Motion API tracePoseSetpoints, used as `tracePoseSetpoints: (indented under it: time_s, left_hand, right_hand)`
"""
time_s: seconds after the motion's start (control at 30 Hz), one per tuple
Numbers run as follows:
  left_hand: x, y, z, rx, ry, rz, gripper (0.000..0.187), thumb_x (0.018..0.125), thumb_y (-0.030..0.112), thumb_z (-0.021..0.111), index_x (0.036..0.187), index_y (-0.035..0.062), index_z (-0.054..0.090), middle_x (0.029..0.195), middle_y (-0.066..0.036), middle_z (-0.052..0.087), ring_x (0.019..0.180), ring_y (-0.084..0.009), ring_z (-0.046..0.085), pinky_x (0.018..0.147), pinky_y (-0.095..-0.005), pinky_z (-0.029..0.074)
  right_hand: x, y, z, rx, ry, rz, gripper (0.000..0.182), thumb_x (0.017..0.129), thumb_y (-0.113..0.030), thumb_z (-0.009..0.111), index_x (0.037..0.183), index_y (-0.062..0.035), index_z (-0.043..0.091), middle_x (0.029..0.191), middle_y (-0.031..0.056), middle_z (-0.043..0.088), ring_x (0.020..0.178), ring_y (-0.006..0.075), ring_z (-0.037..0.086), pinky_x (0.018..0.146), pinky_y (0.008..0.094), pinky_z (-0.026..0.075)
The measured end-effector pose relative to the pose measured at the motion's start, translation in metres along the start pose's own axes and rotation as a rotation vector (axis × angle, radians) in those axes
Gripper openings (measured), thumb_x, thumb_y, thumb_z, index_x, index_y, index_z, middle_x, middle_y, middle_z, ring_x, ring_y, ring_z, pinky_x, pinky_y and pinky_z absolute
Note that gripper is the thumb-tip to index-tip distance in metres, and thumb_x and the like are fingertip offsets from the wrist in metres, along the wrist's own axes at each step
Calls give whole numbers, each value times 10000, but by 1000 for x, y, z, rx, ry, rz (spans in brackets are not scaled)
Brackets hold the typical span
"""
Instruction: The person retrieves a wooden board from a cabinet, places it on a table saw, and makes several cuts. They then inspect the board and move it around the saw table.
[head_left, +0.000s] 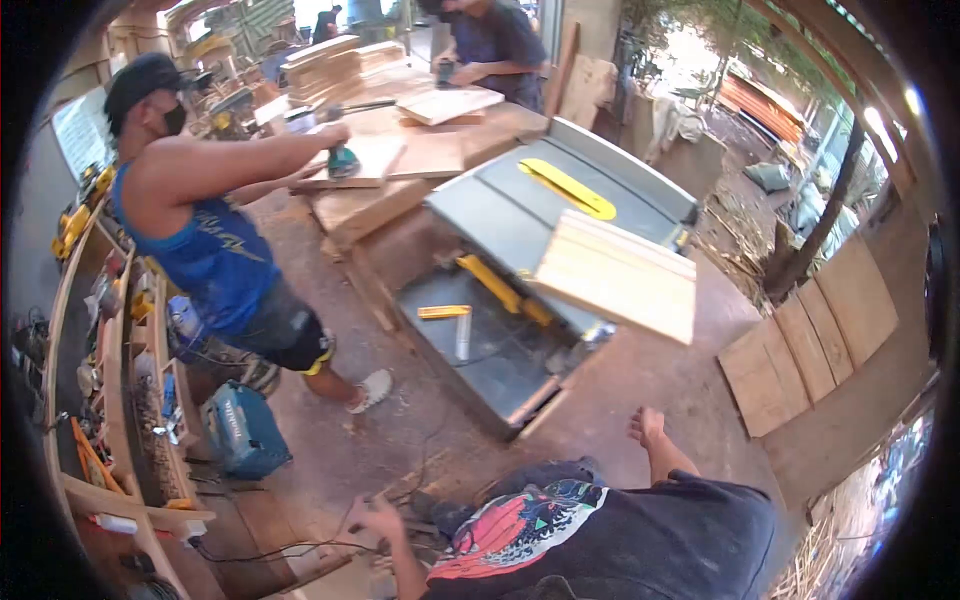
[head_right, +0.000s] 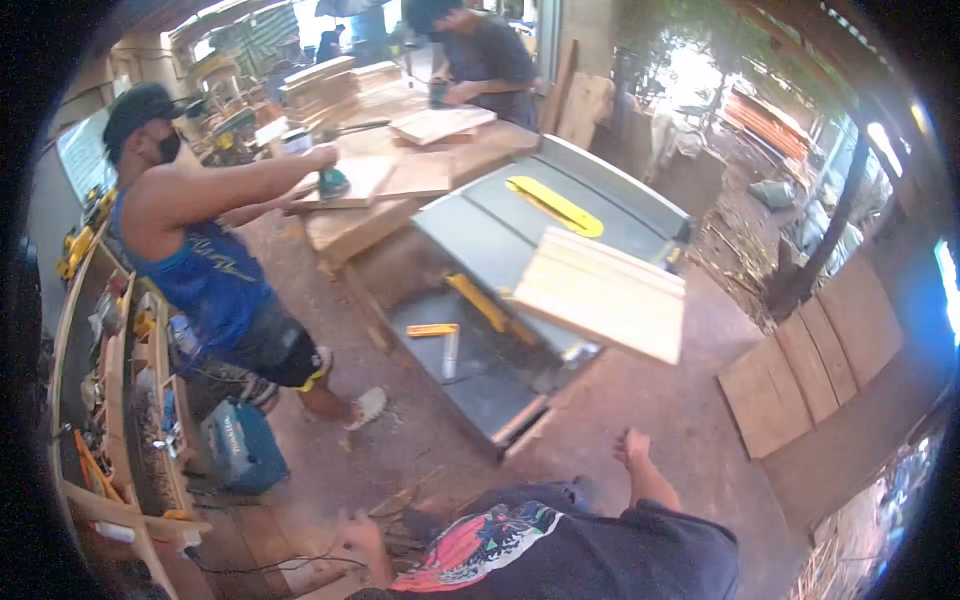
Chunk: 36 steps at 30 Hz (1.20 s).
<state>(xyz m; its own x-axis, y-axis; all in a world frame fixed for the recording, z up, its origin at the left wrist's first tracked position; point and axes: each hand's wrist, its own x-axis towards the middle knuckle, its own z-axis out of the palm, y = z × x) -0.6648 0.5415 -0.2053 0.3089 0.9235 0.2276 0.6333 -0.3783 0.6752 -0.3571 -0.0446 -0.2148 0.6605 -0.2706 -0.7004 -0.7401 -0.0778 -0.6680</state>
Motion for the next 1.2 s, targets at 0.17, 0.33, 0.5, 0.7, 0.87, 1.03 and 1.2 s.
tracePoseSetpoints:
  time_s: [0.17, 0.33, 0.5, 0.7, 0.87, 1.03, 1.2]
  left_hand:
    - [-151, 281, 60, -333, -549, 286, 416, 880, 170, 694, 1225, -52, 624, 1229, -216, 618, 1131, -350, 618, 966, -420, 499]
    - [-200, 484, 79, -514, -618, 410, 501, 923, 235, 681, 1310, -64, 570, 1312, -260, 588, 1172, -395, 595, 1005, -430, 483]
    - [-221, 542, 144, -397, -566, 405, 611, 943, 298, 657, 1400, -66, 480, 1370, -286, 542, 1289, -422, 502, 1087, -461, 392]
    - [-265, 592, 162, -535, -714, 624, 805, 893, 288, 687, 1487, -87, 294, 1450, -313, 442, 1345, -474, 415, 1143, -522, 316]
    - [-284, 633, 210, -378, -725, 747, 782, 896, 296, 680, 1479, -83, 324, 1436, -312, 457, 1373, -460, 381, 1147, -510, 307]
    - [-290, 602, 250, -593, -980, 481, 583, 941, 248, 637, 1401, -72, 477, 1380, -266, 541, 1281, -371, 511, 1074, -454, 415]
    - [-294, 496, 349, -1098, -1071, -991, 538, 1034, 378, 471, 1490, 99, 413, 1433, -179, 534, 1223, -327, 590, 1083, -497, 435]
  right_hand:
    - [30, -128, -98, 727, -250, -105, 814, 930, -676, 514, 1383, -2, 469, 1202, 173, 611, 950, 281, 603, 834, 513, 528]
    - [10, -256, -57, 902, -677, -386, 806, 963, -539, 569, 1466, 55, 363, 1358, 232, 564, 1237, 375, 578, 1000, 500, 511]
    - [28, -255, -61, 778, -605, -232, 627, 912, -183, 643, 1429, 63, 387, 1332, 259, 562, 1191, 387, 604, 1024, 485, 515]
    - [3, -236, -140, 926, -495, -230, 655, 890, -213, 641, 1429, 64, 391, 1327, 266, 561, 1206, 392, 592, 1036, 480, 503]
    - [24, -266, -179, 926, -383, -353, 671, 883, -223, 632, 1437, 61, 384, 1351, 254, 557, 1222, 396, 584, 1062, 494, 478]
    - [49, -304, -173, 971, -313, -334, 636, 933, -263, 573, 1435, 67, 364, 1352, 268, 543, 1207, 404, 595, 1038, 509, 494]
    - [72, -312, -168, 1017, -250, -301, 627, 935, -259, 572, 1433, 64, 369, 1353, 261, 546, 1198, 403, 600, 1034, 510, 495]
